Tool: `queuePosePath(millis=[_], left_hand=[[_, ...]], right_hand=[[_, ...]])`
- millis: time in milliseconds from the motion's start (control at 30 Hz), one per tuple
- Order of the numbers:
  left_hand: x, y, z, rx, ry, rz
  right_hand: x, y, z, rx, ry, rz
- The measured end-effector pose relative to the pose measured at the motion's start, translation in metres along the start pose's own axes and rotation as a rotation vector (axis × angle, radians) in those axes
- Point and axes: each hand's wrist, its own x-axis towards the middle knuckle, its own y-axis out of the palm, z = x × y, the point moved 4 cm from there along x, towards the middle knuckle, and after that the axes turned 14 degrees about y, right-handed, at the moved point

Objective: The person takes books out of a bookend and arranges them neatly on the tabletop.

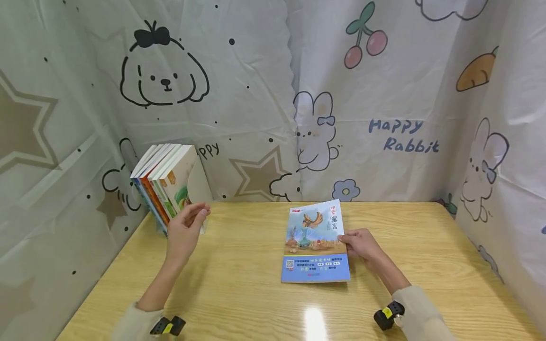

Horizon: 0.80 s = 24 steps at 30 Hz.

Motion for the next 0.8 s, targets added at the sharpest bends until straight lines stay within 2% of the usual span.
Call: queuePosePath(millis=[100,267,367,500,600,700,800], left_hand=[[0.005,-0.013,0.003,0.014,-0.039,-0.055],[0.012,-0.037,0.008,0.018,-0.082,-0.201],[0.015,-0.049,0.011,0.066,-0.082,-0.277],[0.017,-0.059,0.014,0.155,-0.06,-0.337],[0.018,-0.066,0.019,0.156,-0.044,-0.385],[0.02,-0.075,0.025,0.145,-0.04,-0.437],[0.021,-0.083,0.032,0.181,-0.088,-0.448]], right_hand=[[0.001,0.0,-0.002,0.002,0.023,-0.002],[0.003,-0.002,-0.004,0.009,0.058,-0.024],[0.002,-0.003,-0.003,-0.026,0.068,-0.049],[0.0,-0.005,0.0,-0.086,0.079,-0.088],[-0.001,-0.005,0.0,-0.121,0.08,-0.11],[-0.001,-0.005,0.001,-0.208,0.076,-0.152],[-0.002,-0.004,0.002,-0.366,0.065,-0.23]])
